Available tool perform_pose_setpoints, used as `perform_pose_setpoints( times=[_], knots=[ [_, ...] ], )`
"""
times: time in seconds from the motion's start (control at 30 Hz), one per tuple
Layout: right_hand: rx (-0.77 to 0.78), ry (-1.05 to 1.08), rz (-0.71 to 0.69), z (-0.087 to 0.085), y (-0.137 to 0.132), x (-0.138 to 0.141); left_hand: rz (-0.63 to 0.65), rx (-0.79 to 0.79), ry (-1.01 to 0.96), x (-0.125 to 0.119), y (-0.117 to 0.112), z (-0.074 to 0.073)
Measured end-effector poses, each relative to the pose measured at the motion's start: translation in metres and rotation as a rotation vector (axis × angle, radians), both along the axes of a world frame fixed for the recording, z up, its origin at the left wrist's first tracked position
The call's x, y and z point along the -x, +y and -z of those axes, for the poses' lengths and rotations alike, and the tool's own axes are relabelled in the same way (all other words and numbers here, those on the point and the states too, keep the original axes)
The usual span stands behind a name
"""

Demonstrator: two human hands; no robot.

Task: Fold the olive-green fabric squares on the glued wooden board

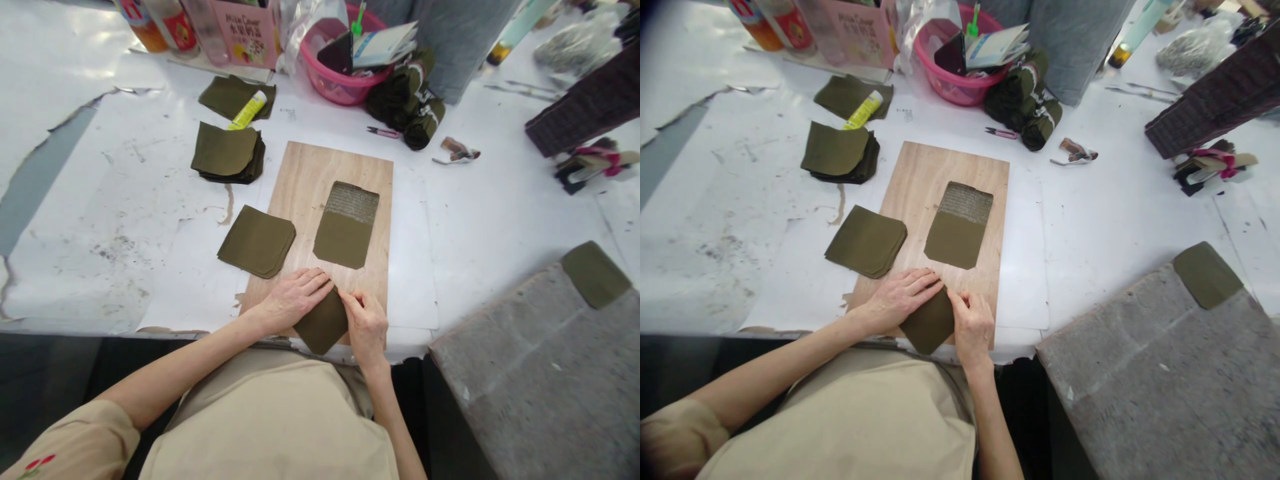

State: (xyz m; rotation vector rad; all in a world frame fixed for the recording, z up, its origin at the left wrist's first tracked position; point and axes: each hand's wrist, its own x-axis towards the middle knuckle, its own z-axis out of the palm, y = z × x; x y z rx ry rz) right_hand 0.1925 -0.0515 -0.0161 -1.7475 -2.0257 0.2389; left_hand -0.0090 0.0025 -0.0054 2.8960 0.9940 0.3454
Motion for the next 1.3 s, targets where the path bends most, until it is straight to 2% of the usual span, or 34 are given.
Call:
perform_pose_setpoints(
  times=[0.17, 0.47, 0.83, 1.13, 1.3],
  knots=[
    [-0.008, -0.017, -0.009, 0.001, -0.002, -0.001, 0.076, -0.059, 0.027, -0.003, 0.003, -0.002],
    [0.004, 0.052, 0.001, -0.004, -0.008, -0.013, 0.101, 0.014, 0.061, -0.009, 0.007, -0.014],
    [0.011, 0.055, -0.009, -0.003, -0.014, -0.018, 0.14, 0.003, 0.071, -0.015, 0.006, -0.005],
    [-0.009, 0.036, -0.013, -0.004, -0.016, -0.021, 0.146, 0.049, 0.115, -0.018, 0.007, -0.018],
    [-0.016, -0.066, -0.022, -0.002, -0.021, -0.02, 0.153, 0.049, 0.095, -0.02, 0.006, -0.017]
  ],
)
